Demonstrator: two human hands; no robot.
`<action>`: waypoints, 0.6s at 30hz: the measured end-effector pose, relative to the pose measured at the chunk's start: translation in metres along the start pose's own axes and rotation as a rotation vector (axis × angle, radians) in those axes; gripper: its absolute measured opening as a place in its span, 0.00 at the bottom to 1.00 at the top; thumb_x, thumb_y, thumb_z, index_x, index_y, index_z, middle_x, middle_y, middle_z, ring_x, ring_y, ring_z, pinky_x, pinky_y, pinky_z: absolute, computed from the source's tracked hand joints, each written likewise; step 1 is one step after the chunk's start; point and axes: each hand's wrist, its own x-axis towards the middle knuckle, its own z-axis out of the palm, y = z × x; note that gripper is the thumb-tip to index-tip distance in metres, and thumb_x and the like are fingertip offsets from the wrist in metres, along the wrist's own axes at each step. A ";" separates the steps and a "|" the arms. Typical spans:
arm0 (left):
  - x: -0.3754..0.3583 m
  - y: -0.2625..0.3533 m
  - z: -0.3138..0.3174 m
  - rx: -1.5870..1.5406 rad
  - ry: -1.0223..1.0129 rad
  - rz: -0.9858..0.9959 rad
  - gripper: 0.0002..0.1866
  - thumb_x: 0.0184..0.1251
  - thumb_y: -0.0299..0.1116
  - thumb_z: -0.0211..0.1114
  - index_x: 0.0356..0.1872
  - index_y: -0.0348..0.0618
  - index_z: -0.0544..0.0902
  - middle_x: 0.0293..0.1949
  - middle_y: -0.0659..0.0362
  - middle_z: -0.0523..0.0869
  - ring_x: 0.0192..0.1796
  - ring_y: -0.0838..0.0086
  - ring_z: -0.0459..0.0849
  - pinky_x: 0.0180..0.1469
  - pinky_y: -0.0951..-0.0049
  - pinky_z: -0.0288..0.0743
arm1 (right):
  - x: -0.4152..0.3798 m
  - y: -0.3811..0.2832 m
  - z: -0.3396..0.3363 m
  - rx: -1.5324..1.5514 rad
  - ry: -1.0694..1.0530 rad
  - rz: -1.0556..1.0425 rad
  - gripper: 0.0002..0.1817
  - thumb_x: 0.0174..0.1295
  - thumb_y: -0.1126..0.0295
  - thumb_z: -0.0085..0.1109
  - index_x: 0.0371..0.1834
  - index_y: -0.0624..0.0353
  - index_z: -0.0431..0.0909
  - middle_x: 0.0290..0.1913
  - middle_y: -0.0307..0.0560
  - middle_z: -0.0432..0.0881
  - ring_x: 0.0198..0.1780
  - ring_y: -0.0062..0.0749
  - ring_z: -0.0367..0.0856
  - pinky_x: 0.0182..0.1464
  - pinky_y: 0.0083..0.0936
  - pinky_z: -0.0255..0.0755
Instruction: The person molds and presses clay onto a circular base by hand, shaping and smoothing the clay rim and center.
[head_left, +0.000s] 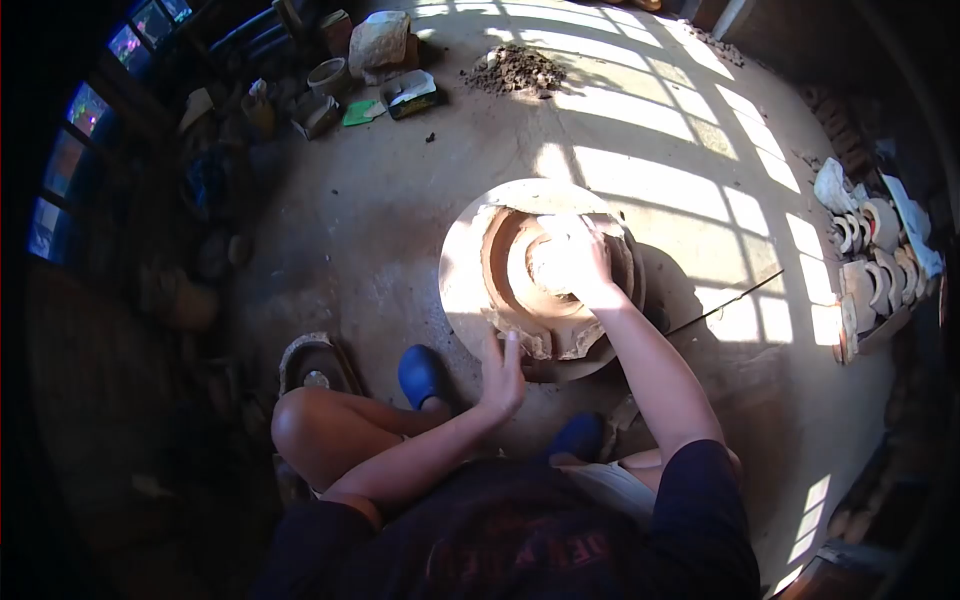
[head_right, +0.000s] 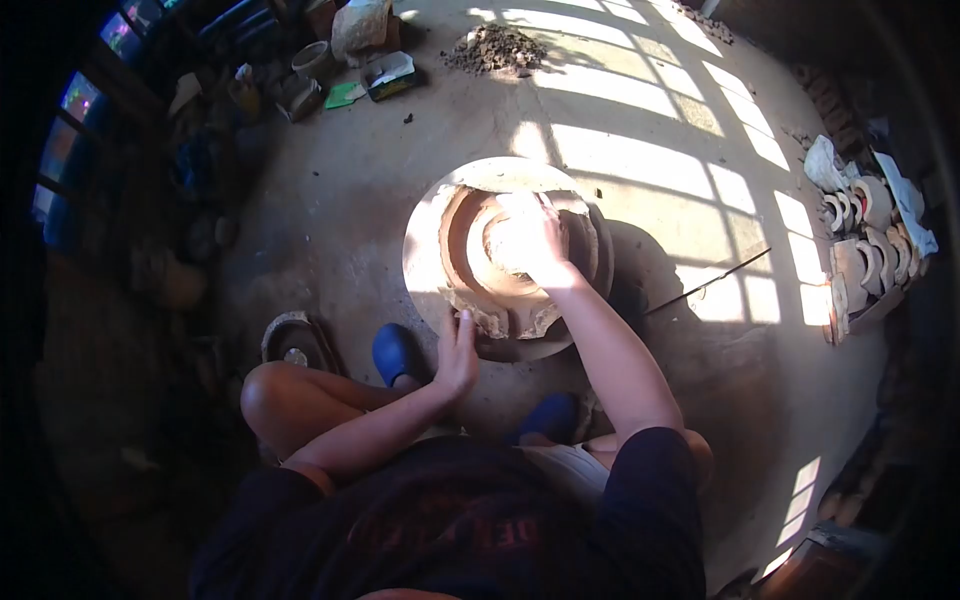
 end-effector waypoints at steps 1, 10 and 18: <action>0.003 -0.004 -0.001 0.006 -0.044 0.044 0.21 0.86 0.37 0.47 0.68 0.30 0.69 0.60 0.36 0.79 0.63 0.46 0.78 0.67 0.54 0.69 | 0.000 0.002 0.004 0.016 0.003 -0.014 0.17 0.61 0.69 0.66 0.54 0.53 0.87 0.51 0.48 0.87 0.56 0.46 0.85 0.60 0.40 0.79; 0.045 -0.025 -0.016 -0.006 -0.059 0.070 0.17 0.86 0.35 0.46 0.60 0.30 0.73 0.52 0.38 0.80 0.55 0.46 0.79 0.62 0.51 0.69 | 0.004 -0.002 0.005 0.068 -0.101 0.038 0.14 0.59 0.71 0.63 0.49 0.53 0.85 0.51 0.48 0.86 0.55 0.47 0.84 0.59 0.42 0.78; 0.064 -0.011 -0.039 0.146 0.066 -0.027 0.25 0.85 0.39 0.48 0.71 0.30 0.69 0.55 0.39 0.82 0.53 0.55 0.84 0.58 0.57 0.76 | 0.014 -0.019 -0.001 0.125 -0.125 0.019 0.14 0.61 0.74 0.59 0.49 0.53 0.87 0.47 0.51 0.88 0.51 0.50 0.86 0.57 0.42 0.80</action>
